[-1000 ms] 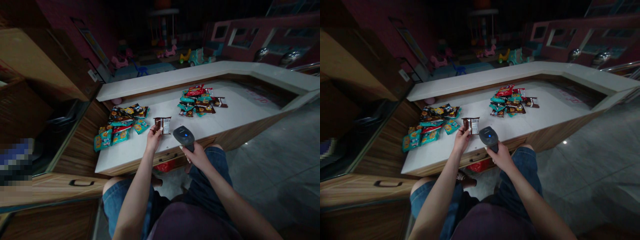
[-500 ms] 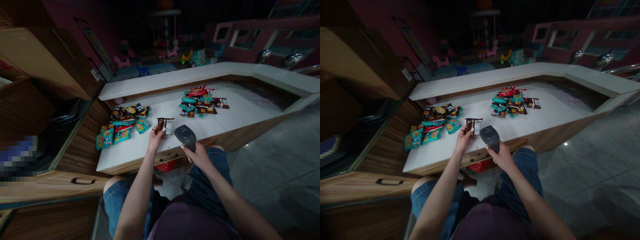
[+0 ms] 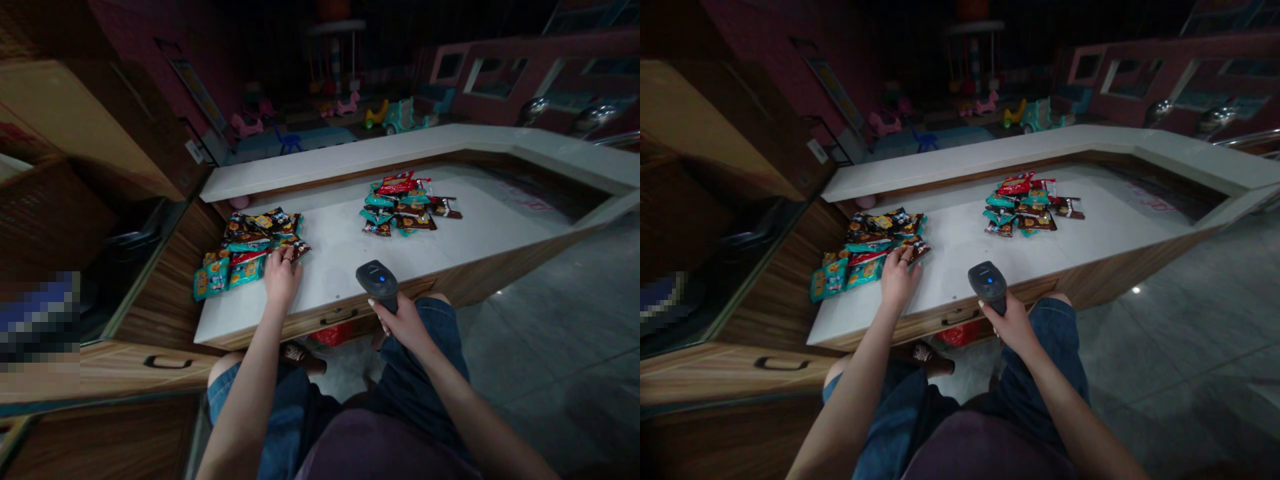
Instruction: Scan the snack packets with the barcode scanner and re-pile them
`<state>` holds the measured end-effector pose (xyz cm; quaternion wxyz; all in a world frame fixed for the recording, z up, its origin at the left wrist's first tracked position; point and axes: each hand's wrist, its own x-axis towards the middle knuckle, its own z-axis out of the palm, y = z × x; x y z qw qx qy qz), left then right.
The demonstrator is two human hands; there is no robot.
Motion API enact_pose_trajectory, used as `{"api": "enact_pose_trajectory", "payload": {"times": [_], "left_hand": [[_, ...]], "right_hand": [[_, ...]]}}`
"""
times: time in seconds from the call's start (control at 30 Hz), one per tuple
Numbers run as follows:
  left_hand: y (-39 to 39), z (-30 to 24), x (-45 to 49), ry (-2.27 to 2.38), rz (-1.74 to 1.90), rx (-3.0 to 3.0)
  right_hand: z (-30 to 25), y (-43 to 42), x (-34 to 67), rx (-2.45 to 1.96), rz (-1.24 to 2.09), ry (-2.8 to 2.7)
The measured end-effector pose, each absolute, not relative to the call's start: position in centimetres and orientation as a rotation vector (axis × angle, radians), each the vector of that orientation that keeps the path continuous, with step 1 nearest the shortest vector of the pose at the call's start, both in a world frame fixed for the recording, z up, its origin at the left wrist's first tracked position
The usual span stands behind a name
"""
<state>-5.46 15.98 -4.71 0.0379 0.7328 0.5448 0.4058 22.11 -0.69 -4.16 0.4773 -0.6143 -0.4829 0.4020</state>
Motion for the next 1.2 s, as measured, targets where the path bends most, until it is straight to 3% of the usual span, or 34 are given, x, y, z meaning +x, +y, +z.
{"api": "enact_pose_trajectory", "payload": {"times": [0.23,0.6,0.77,0.97,1.1,1.2], "left_hand": [[17.0,-4.6,-1.2,1.718,1.307,2.251],[24.7,0.4,17.2,0.977,1.326,2.259],[29.0,1.7,22.5,0.871,1.279,2.299],[28.4,2.2,21.0,0.913,1.373,2.08],[24.9,0.9,16.5,0.948,1.594,1.58],[21.7,-1.5,12.4,0.983,1.541,1.219]], "right_hand": [[-4.9,-0.7,23.2,-1.522,0.948,-1.133],[-5.4,-1.1,25.8,-1.568,0.89,-1.057],[-5.1,-1.2,26.7,-1.598,0.861,-1.045],[-4.8,-1.3,26.7,-1.59,0.876,-1.055],[-5.1,-1.3,25.9,-1.573,0.881,-1.074],[-5.3,-1.1,25.0,-1.549,0.901,-1.091]]}}
